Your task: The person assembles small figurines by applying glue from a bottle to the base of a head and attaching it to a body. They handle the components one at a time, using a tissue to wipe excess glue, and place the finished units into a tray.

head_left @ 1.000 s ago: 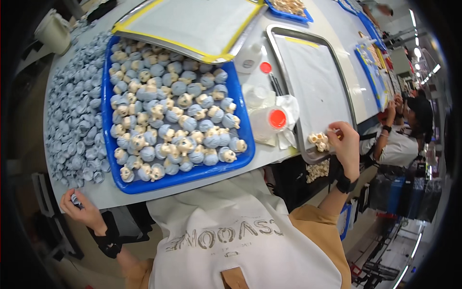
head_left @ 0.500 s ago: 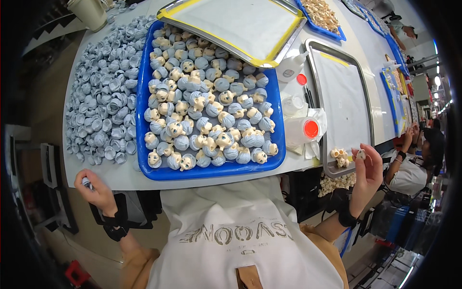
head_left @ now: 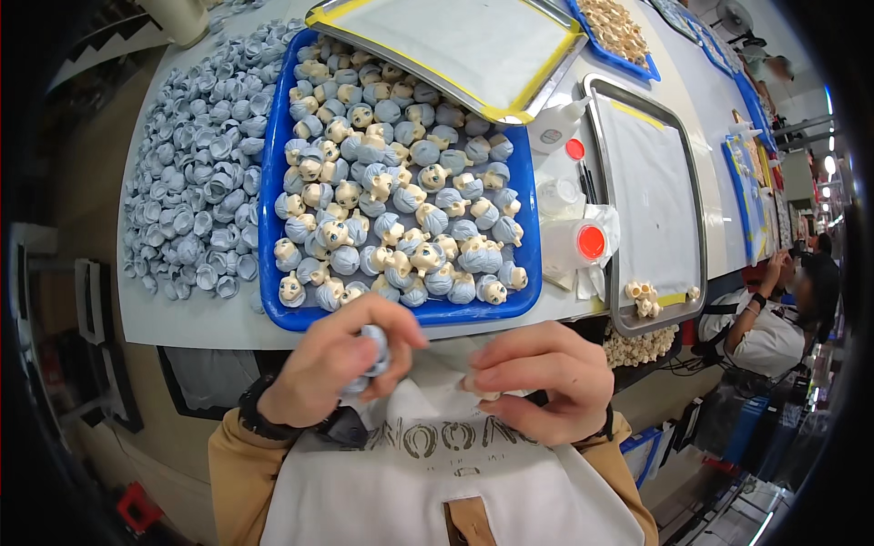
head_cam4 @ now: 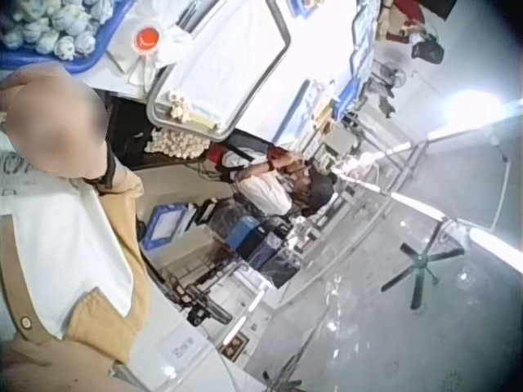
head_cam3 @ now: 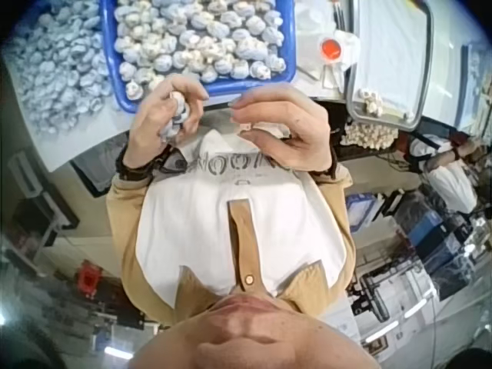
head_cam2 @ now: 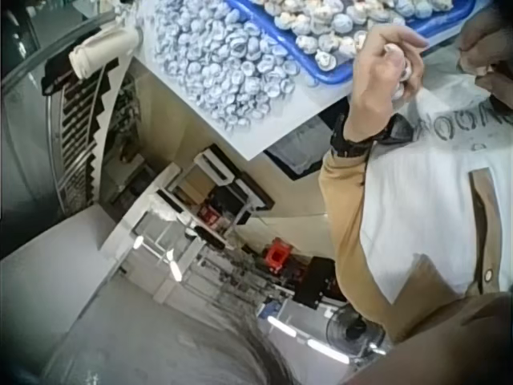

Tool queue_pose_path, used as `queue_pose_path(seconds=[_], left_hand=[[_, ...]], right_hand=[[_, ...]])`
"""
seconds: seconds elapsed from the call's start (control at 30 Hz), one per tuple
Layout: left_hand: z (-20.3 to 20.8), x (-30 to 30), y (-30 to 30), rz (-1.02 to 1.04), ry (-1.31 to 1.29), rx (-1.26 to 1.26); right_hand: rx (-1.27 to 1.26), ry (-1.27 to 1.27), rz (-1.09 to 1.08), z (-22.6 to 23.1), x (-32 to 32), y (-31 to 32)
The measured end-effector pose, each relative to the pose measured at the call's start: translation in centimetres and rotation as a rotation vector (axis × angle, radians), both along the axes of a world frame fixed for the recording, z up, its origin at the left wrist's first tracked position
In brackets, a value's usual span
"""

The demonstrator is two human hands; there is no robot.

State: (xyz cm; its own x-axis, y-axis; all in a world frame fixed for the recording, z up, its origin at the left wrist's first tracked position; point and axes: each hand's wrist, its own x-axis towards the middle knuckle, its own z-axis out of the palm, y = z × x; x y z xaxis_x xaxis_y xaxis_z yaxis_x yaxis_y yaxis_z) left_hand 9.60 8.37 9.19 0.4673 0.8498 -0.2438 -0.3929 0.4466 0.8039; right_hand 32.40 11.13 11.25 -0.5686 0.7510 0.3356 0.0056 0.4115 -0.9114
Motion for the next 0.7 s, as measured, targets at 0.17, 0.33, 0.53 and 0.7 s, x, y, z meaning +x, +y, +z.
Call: queue_pose_path(seconds=[0.17, 0.33, 0.53, 0.7], left_hand=[[-0.9, 1.3, 0.4, 0.041, 0.056, 0.151], [-1.2, 3.2, 0.3, 0.109, 0.178, 0.228], [-1.2, 2.4, -0.1, 0.073, 0.125, 0.022], [-1.5, 2.4, -0.7, 0.177, 0.082, 0.102]], right_hand=[[0.160, 0.057, -0.032, -1.4, -1.1, -0.8], [0.409, -0.003, -0.142, -2.0, -3.0, -0.1], [0.383, -0.073, -0.187, -2.2, -2.8, 0.2], [0.227, -0.031, -0.222, -2.1, -2.1, 0.3]])
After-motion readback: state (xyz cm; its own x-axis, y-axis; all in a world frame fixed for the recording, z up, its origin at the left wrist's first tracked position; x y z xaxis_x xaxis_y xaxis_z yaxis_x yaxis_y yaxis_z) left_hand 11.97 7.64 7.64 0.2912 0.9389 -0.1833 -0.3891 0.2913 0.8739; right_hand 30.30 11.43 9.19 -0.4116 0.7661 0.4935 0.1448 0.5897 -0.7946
